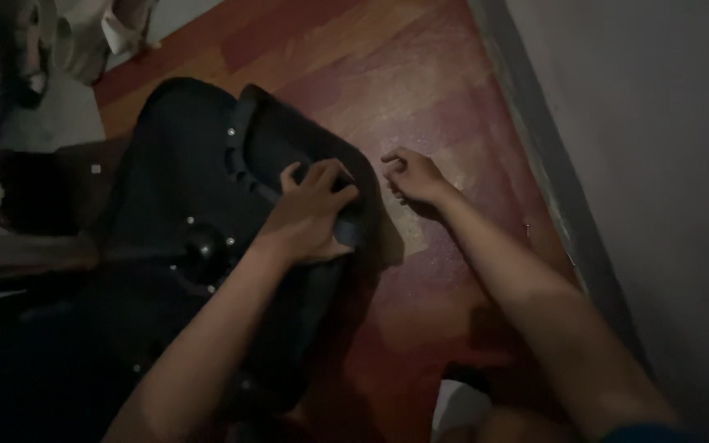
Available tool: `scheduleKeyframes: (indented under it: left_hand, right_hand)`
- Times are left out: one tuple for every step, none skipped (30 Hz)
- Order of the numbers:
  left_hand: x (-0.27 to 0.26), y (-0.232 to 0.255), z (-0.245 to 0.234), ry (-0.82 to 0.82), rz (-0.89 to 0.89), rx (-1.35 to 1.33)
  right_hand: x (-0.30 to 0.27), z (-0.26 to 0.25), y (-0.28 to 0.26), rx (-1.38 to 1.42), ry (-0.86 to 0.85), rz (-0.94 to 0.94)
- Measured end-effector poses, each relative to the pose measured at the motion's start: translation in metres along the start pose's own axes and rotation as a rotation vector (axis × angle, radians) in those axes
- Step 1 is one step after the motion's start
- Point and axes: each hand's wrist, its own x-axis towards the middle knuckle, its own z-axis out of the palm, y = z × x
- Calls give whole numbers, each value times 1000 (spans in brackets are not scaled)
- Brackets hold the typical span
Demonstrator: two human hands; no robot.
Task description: The person is assembling a chair by attaching a black plastic base to the chair seat using screws. They use a screwdriver to tighten the screws and secure the base to the seat.
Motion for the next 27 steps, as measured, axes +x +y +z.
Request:
scheduleKeyframes:
  left_hand:
    - [1, 0, 2, 15, 6, 7]
    - [1, 0, 2, 30, 12, 14]
    - [-1, -1, 1, 41, 19, 19]
    - [-3, -2, -1, 19, 4, 24]
    - [-3, -2, -2, -2, -9, 29]
    - [-2, -2, -3, -22, -21, 35]
    - [-3, -3, -3, -23, -26, 32]
    - [-4, -3, -3, -23, -32, 29]
    - [-3, -4, -3, -19, -35, 28]
    - [-2, -4, -3, -5, -26, 5]
    - [-4, -5, -3, 9, -24, -18]
    - [-6, -6, -4, 23, -21, -40]
    - [-7, -7, -4, 23, -22, -47]
    - [-8, -7, -5, 23, -22, -54]
    - [-6, -9, -7, 25, -17, -62]
    - [-5, -9, -9, 18, -24, -75]
    - [-5, -9, -8, 16, -34, -83]
    - [-6, -9, -8, 13, -43, -92]
    - [-6, -10, -9, 14, -36, -107]
    - [-6, -11, -9, 15, -29, -122]
    - [-8, -12, -10, 10, -22, -136]
    - [-9, -14, -10, 12, -19, -147]
    - [-9, -14, -9, 10, -13, -163]
    - [-9, -14, -8, 8, -7, -179]
    - [-10, -15, -7, 19, 1, -182]
    - [-10, -15, -7, 30, 9, -184]
    - [-11, -15, -6, 42, 16, -185]
  right_hand:
    - [8, 2, 6, 31, -12, 20]
    - [17, 4, 10, 98, -33, 39]
    - [26, 9, 11, 167, -52, 61]
    - [31, 14, 12, 236, -72, 84]
    - [36, 18, 14, 242, -54, 112]
    - [40, 23, 16, 249, -36, 140]
    - [44, 27, 18, 253, -15, 166]
    - [45, 32, 21, 100, 72, 83]
    - [48, 35, 23, -55, 161, -4]
    - [51, 36, 24, -210, 251, -91]
    - [55, 36, 23, -225, 272, -122]
    - [58, 36, 23, -240, 294, -154]
    - [59, 36, 24, -257, 315, -183]
    - [57, 37, 26, -376, 236, -165]
    - [54, 34, 28, -496, 163, -145]
    - [50, 33, 31, -616, 88, -124]
    - [43, 37, 36, -616, 86, -157]
    - [34, 43, 42, -617, 83, -190]
    - [26, 45, 48, -636, 108, -308]
    - [20, 45, 52, -653, 134, -426]
    - [17, 48, 54, -664, 159, -542]
    - [18, 49, 52, -592, 228, -527]
    - [19, 47, 50, -519, 297, -504]
    - [21, 44, 46, -445, 364, -480]
    - [28, 41, 36, -418, 323, -500]
    - [38, 38, 23, -390, 281, -519]
    - [48, 35, 8, -428, 211, -646]
